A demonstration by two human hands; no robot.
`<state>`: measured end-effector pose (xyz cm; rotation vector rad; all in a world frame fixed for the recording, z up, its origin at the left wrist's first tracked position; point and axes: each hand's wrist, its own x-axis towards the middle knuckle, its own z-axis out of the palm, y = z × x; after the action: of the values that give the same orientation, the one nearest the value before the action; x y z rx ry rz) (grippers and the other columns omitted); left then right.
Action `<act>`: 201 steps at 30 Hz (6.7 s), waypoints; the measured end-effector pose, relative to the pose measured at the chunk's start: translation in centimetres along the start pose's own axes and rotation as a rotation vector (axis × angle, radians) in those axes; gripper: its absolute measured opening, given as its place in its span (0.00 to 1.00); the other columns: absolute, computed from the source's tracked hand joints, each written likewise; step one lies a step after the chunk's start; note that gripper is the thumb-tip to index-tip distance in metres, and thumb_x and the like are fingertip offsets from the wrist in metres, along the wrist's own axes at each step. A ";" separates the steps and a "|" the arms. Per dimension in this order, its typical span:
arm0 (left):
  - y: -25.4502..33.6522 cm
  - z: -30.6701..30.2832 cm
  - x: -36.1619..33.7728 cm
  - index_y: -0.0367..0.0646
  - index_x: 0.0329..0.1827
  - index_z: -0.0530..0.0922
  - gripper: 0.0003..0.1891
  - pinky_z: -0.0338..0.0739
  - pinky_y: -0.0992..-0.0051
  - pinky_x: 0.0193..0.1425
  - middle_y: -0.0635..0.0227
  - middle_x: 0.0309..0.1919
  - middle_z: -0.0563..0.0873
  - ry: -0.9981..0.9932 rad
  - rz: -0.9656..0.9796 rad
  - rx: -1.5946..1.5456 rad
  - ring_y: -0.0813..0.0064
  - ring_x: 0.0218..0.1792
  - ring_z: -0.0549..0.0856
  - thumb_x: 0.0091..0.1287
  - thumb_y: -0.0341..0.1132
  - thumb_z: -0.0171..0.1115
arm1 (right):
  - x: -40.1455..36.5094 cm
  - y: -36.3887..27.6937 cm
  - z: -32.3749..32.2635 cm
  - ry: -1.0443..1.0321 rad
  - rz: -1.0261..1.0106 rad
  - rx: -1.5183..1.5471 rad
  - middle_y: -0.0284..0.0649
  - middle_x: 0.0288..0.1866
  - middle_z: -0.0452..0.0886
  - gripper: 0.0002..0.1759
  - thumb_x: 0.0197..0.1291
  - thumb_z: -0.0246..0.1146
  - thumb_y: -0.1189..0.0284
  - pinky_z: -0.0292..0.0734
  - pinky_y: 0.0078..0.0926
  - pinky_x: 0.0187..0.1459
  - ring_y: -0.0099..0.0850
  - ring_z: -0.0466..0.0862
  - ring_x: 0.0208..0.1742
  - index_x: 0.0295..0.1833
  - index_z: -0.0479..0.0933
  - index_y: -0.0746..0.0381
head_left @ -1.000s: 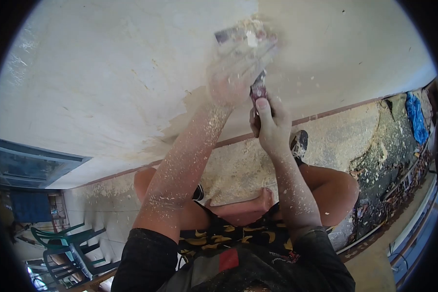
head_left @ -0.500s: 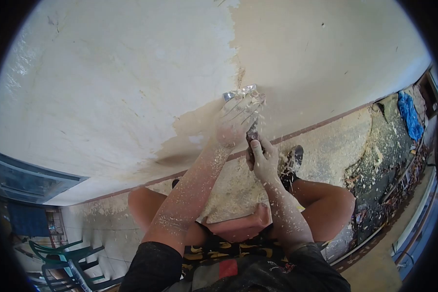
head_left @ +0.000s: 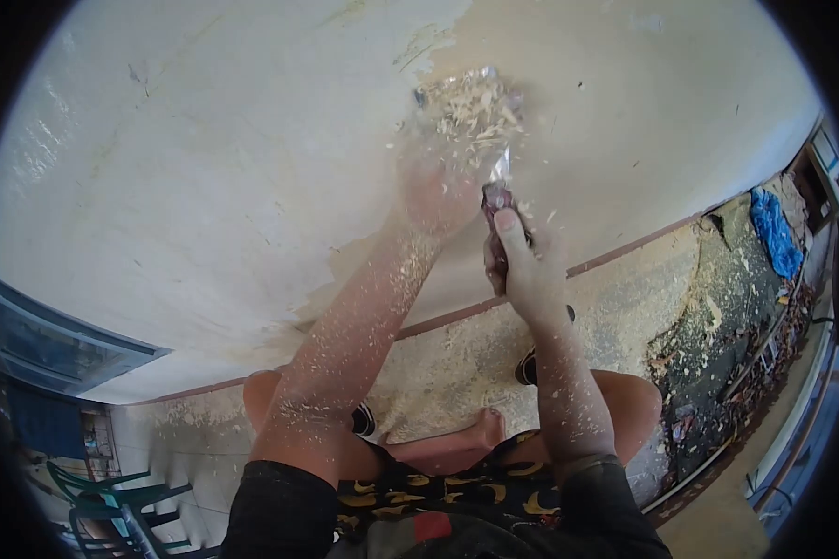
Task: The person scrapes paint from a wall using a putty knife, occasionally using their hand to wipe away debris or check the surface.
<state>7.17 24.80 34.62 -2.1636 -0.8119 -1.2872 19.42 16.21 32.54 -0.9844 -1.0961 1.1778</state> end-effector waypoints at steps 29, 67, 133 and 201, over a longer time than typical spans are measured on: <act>2.5 0.5 8.3 0.49 0.51 0.80 0.18 0.68 0.68 0.63 0.75 0.53 0.81 0.112 0.133 0.064 0.75 0.58 0.77 0.58 0.33 0.52 | 2.2 -3.7 -2.9 0.011 -0.096 0.026 0.29 0.14 0.66 0.20 0.68 0.51 0.59 0.58 0.16 0.12 0.16 0.63 0.11 0.49 0.73 0.67; 2.3 1.1 3.4 0.53 0.51 0.81 0.16 0.64 0.71 0.64 0.74 0.51 0.83 -0.014 0.076 0.208 0.76 0.57 0.78 0.60 0.34 0.52 | 1.1 0.9 -2.7 0.006 -0.049 -0.119 0.29 0.16 0.68 0.19 0.65 0.54 0.62 0.64 0.19 0.22 0.17 0.68 0.17 0.52 0.76 0.65; 5.1 4.9 16.0 0.46 0.51 0.78 0.18 0.64 0.70 0.66 0.70 0.52 0.81 0.017 0.187 0.081 0.74 0.57 0.76 0.55 0.32 0.53 | 6.0 -9.7 -9.5 0.055 -0.132 -0.041 0.31 0.14 0.66 0.25 0.67 0.51 0.57 0.59 0.18 0.11 0.18 0.65 0.10 0.54 0.72 0.68; 1.7 0.0 15.0 0.48 0.53 0.78 0.21 0.66 0.70 0.64 0.73 0.54 0.81 0.158 0.193 0.170 0.74 0.57 0.77 0.54 0.31 0.53 | 5.3 -10.7 -3.4 -0.033 -0.252 -0.128 0.28 0.14 0.67 0.21 0.66 0.52 0.60 0.60 0.16 0.16 0.16 0.66 0.14 0.53 0.75 0.66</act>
<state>14.04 27.20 47.80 -1.9279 -0.6090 -1.2266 25.12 19.95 42.94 -0.8969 -1.2942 0.9317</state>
